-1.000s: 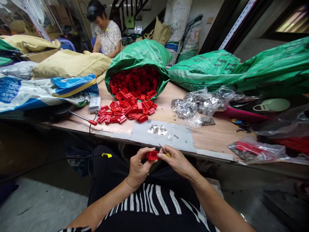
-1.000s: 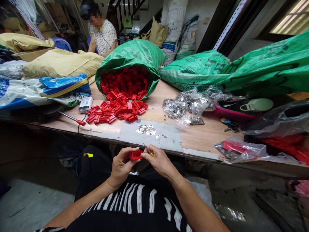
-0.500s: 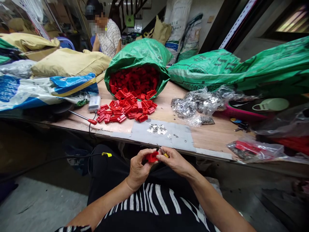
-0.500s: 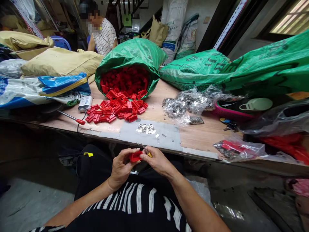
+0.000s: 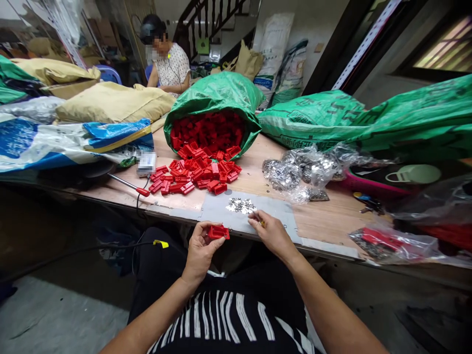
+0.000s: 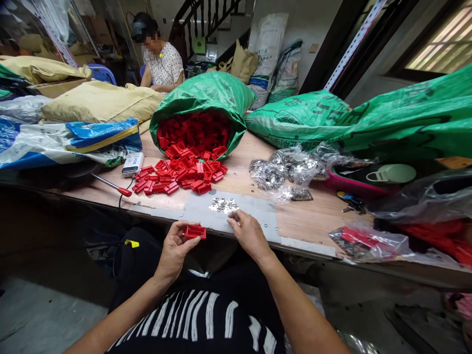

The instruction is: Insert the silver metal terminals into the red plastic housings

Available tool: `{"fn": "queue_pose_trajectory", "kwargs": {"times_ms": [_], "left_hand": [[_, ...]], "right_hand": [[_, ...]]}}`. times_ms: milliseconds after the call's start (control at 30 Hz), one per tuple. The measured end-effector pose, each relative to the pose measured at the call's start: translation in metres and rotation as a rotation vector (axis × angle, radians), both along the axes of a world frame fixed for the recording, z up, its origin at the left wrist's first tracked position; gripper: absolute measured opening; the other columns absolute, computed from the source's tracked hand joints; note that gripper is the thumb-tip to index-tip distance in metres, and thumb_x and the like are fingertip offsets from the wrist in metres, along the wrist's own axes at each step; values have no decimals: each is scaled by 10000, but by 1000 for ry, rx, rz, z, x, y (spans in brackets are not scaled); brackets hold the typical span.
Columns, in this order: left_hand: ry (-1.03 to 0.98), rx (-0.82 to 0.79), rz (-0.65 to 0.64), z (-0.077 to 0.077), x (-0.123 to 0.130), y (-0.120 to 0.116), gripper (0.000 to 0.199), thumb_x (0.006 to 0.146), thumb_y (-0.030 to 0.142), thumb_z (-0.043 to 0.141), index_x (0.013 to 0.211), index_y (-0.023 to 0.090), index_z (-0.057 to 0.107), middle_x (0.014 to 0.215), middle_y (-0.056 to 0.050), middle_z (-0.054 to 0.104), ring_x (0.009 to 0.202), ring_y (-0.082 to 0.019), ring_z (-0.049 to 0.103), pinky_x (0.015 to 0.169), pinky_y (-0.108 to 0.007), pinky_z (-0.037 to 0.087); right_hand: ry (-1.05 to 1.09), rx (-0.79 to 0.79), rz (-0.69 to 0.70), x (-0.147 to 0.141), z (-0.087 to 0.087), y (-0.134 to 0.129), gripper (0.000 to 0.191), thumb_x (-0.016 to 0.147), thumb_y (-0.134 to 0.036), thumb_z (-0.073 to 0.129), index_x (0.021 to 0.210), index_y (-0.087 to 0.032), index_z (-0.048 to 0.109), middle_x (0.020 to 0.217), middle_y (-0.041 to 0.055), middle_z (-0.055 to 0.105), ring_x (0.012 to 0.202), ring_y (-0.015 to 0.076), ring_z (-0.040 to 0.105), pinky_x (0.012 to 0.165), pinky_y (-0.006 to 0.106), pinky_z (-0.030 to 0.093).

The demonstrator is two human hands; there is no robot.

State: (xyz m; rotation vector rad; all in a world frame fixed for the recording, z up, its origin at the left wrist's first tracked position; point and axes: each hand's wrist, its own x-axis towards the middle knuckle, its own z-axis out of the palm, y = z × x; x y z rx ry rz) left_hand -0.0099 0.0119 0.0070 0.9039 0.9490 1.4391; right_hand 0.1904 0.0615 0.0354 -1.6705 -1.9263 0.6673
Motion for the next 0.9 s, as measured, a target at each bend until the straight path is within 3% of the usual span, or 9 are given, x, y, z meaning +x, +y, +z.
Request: {"fn": "queue_pose_trajectory", "kwargs": {"times_ms": [133, 333, 600, 900], "left_hand": [[-87, -50, -8, -4, -3, 2, 355, 708, 154, 743, 998, 207, 545, 1044, -27, 688, 923, -143, 649, 885, -296, 490], [-139, -108, -15, -7, -5, 3, 387, 689, 148, 755, 1006, 210, 543, 1055, -29, 686, 947, -145, 639, 895, -300, 479], [-161, -182, -33, -6, -6, 3, 434, 679, 183, 753, 1064, 204, 555, 1063, -48, 684, 966, -165, 639, 886, -299, 485], [-165, -202, -43, -4, -5, 3, 442, 665, 162, 755, 1060, 192, 558, 1030, -47, 679, 924, -156, 638, 846, -290, 496]], "right_hand": [[-284, 44, -26, 3, 0, 24, 142, 853, -204, 521, 953, -207, 622, 995, 50, 663, 901, 196, 610, 760, 284, 422], [-450, 45, -3, -8, -2, 45, 180, 907, -222, 484, 1015, -213, 627, 1048, 55, 649, 928, 190, 604, 747, 268, 411], [-449, 33, 22, -7, -6, 58, 102, 869, -283, 551, 910, -217, 617, 952, 37, 649, 845, 173, 588, 678, 255, 371], [-344, 23, 6, 3, -1, 57, 67, 845, -221, 500, 880, -213, 556, 816, 23, 656, 741, 165, 577, 623, 242, 350]]}}
